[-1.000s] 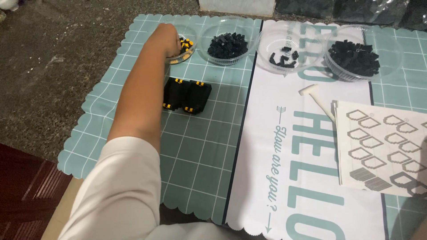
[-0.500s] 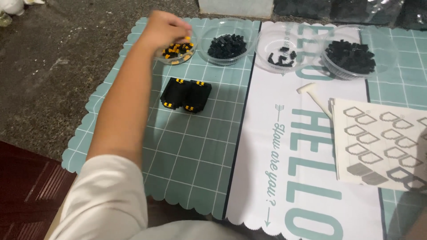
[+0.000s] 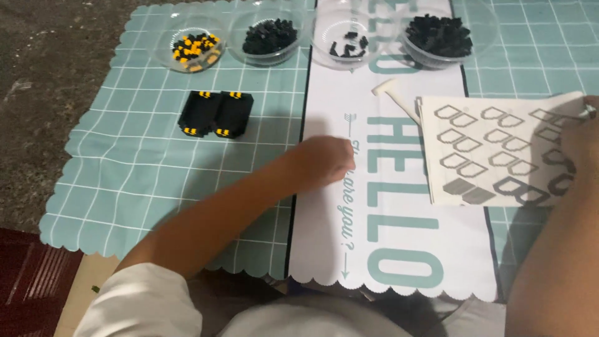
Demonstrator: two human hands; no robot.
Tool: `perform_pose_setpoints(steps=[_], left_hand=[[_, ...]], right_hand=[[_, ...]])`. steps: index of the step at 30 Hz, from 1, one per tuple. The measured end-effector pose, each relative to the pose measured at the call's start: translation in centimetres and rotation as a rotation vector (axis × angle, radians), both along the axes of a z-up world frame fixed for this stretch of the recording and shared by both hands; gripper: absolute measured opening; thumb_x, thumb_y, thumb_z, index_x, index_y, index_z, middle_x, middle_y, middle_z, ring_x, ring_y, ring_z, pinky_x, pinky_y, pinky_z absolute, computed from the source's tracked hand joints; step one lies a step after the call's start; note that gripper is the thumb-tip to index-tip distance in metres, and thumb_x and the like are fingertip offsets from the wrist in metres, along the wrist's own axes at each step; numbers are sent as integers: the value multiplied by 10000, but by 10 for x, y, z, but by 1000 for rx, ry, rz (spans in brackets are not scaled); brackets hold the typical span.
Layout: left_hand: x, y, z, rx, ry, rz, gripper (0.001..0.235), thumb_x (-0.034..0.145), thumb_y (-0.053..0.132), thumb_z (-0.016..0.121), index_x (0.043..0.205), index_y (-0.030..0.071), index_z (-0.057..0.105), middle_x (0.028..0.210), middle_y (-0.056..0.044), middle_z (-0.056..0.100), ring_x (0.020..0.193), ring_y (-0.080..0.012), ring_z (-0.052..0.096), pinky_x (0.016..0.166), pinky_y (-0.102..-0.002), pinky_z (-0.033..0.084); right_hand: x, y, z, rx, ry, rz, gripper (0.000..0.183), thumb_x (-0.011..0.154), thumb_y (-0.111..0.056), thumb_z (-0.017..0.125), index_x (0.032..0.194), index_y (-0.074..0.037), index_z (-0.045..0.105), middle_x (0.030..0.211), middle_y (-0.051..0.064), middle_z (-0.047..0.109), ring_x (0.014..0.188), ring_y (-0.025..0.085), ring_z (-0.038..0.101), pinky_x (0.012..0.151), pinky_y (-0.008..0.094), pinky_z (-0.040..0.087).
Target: Assembling a model using small plastic building blocks and a small plastic hammer for securing pieces.
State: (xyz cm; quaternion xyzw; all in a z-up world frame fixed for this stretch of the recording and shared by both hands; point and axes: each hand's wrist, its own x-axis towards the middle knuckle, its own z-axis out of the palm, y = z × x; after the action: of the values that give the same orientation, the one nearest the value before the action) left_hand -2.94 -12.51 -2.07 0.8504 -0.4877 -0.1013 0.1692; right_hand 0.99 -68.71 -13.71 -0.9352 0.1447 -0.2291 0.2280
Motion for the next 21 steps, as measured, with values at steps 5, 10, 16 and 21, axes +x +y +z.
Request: perform_pose_setpoints(steps=[5,10,16,21], left_hand=[[-30,12,21,-150,8,76,203,864,122,587,1056,62,616,1003,-65,625,940,-249,584,716,-362,484],[-32,34,33,-432,282,144,340,828,133,609,1166,101,589,917,-39,582,835,-157,580,754,-289,513],[-26,43,33,-276,213,157,464,804,103,582,1265,117,526,1257,-84,510,1221,-251,448,986,-397,387],[-23,37,14,-369,20,28,409,817,95,580,1216,11,550,1155,-170,548,1095,-320,508,915,-437,433]], right_hand=[[-20,39,44,-87,-6,-17,462,880,59,562,1338,4,578,1049,242,591,834,422,592,654,525,474],[-25,41,45,-122,4,-34,399,931,7,669,1319,26,578,1111,241,566,888,410,566,664,503,454],[-71,216,164,-30,-81,179,302,969,26,716,1259,10,634,1209,194,531,1038,327,534,569,416,486],[-104,355,203,-18,-59,964,328,792,-123,711,1103,-27,676,1052,125,702,905,257,679,802,356,515]])
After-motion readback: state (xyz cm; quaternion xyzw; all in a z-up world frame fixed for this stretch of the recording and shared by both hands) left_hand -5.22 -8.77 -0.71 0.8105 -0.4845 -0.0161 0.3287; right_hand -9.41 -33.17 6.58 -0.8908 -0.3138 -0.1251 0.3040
